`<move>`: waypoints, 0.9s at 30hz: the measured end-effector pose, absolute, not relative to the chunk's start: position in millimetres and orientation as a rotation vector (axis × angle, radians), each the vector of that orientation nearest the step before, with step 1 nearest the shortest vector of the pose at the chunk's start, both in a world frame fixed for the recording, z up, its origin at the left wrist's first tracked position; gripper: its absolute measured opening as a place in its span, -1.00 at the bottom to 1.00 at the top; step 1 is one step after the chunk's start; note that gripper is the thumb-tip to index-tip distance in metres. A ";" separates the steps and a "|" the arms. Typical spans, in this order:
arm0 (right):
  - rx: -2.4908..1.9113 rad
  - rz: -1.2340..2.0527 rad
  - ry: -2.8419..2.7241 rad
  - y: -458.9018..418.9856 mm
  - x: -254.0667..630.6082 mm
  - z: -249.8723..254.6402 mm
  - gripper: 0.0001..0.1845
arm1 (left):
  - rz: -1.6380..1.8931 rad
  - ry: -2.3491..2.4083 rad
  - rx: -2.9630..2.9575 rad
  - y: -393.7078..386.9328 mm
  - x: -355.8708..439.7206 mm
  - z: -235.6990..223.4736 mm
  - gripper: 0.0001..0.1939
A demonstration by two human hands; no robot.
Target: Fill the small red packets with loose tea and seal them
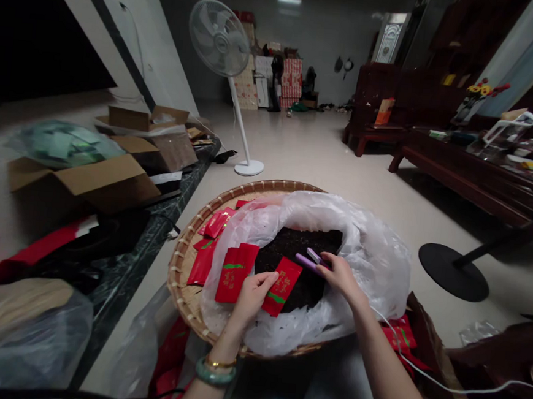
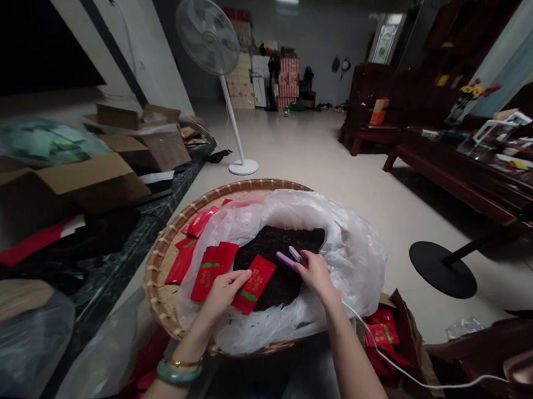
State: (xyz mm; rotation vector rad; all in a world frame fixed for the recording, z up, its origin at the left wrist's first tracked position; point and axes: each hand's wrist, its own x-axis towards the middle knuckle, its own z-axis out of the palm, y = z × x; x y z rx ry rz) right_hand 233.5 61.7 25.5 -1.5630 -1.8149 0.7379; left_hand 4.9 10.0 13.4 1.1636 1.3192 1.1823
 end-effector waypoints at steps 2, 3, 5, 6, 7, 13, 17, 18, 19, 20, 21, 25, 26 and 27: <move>-1.451 0.693 -1.760 57.0 221.5 26.7 -0.69 | 1.173 1.303 1.164 8.9 7.9 12.2 -0.61; -1.378 0.718 -1.738 53.7 213.8 28.5 -0.68 | 1.162 1.293 1.165 8.3 9.6 11.9 -0.60; -1.271 0.851 -1.746 46.8 198.2 33.0 -0.71 | 1.136 1.272 1.168 6.9 12.5 12.1 -0.59; -1.252 0.900 -1.754 43.6 191.3 35.1 -0.75 | 1.127 1.264 1.170 6.5 13.6 13.0 -0.59; -1.241 0.926 -1.759 40.8 185.6 36.9 -0.77 | 1.128 1.257 1.171 6.2 14.5 14.6 -0.59; -1.126 1.007 -1.772 30.0 176.4 44.2 -0.77 | 1.257 1.244 1.113 10.1 18.7 32.5 -0.69; -1.111 1.175 -1.704 24.8 179.5 47.3 -0.76 | 1.350 1.208 0.990 11.2 23.2 34.3 -0.70; -1.124 1.150 -1.703 23.3 179.6 47.4 -0.76 | 1.366 1.196 0.956 10.8 24.2 32.5 -0.70; -1.140 1.116 -1.703 22.0 179.6 47.1 -0.76 | 1.369 1.185 0.923 10.2 25.0 30.1 -0.69; -1.154 1.096 -1.700 20.8 179.4 46.2 -0.75 | 1.362 1.175 0.889 9.6 25.4 27.4 -0.68; -1.163 1.103 -1.693 20.2 179.3 44.9 -0.74 | 1.353 1.162 0.854 9.0 25.4 24.5 -0.67; -1.201 1.267 -1.512 23.0 182.6 36.5 -0.66 | 1.375 1.111 0.728 6.8 22.9 12.0 -0.57; -1.215 1.254 -1.427 24.5 183.4 35.2 -0.63 | 1.399 1.113 0.702 6.1 22.6 8.3 -0.54; -1.224 1.213 -1.337 25.6 183.0 35.1 -0.62 | 1.421 1.127 0.684 5.2 22.7 4.2 -0.52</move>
